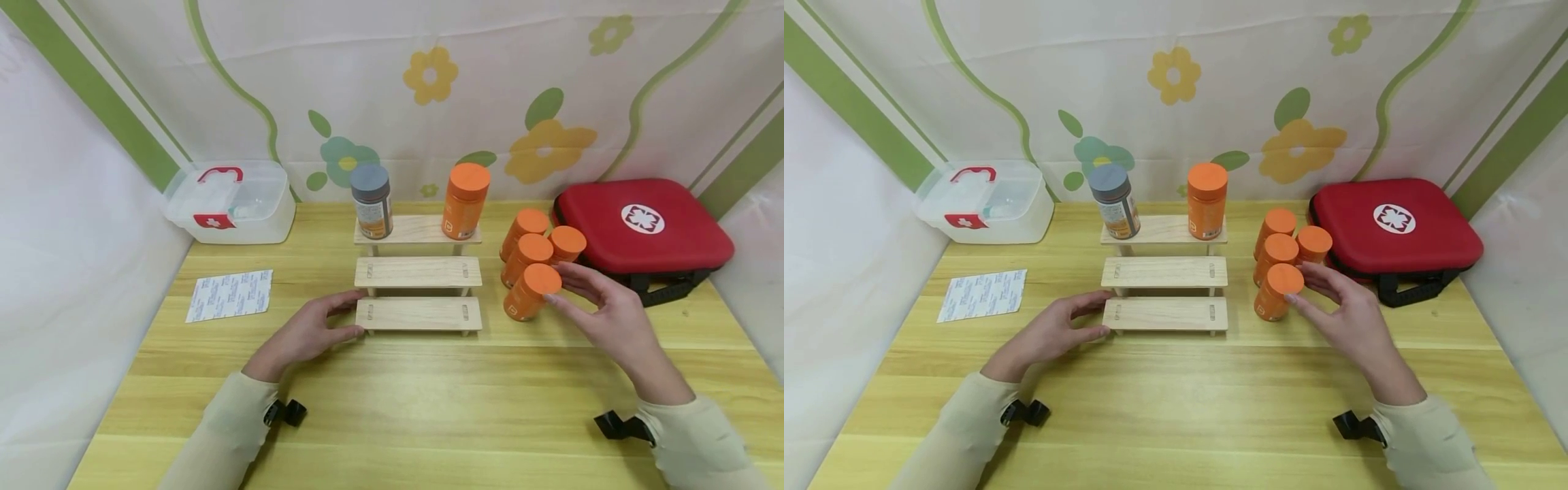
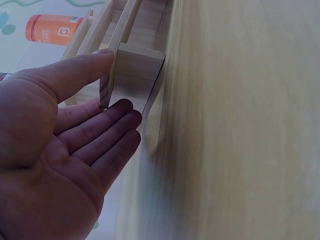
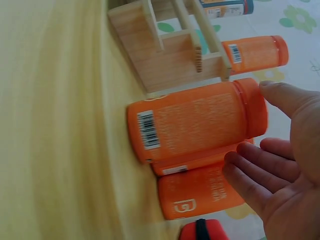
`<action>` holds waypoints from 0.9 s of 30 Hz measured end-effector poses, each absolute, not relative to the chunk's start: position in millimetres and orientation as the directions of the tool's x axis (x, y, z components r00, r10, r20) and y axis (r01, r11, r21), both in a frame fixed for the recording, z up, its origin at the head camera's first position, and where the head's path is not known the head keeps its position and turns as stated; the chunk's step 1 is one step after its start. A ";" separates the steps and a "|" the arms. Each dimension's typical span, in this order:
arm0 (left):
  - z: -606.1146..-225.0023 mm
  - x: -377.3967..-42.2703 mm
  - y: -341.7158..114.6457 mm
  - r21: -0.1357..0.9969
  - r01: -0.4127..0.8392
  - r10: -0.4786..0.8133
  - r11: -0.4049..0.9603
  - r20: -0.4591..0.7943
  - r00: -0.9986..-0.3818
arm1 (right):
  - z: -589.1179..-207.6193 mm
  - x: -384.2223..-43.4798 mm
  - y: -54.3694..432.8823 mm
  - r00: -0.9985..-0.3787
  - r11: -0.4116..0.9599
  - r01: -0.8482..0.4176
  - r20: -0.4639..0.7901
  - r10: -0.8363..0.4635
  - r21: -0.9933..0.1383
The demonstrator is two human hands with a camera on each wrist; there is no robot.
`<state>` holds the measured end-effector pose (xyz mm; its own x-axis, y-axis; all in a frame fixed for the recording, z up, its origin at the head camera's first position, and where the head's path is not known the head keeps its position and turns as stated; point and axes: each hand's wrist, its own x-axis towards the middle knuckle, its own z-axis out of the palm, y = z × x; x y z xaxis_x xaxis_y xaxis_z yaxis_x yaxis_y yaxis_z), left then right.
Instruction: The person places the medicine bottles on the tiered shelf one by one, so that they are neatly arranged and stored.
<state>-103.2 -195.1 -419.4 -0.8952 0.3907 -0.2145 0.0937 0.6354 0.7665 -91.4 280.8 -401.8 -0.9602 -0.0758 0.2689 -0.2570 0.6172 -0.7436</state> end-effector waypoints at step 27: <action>-418.1 -103.3 -194.7 0.769 0.085 0.388 0.634 -0.221 -0.895 | -422.7 -99.1 270.6 -0.945 0.555 -0.313 0.313 -0.098 -0.771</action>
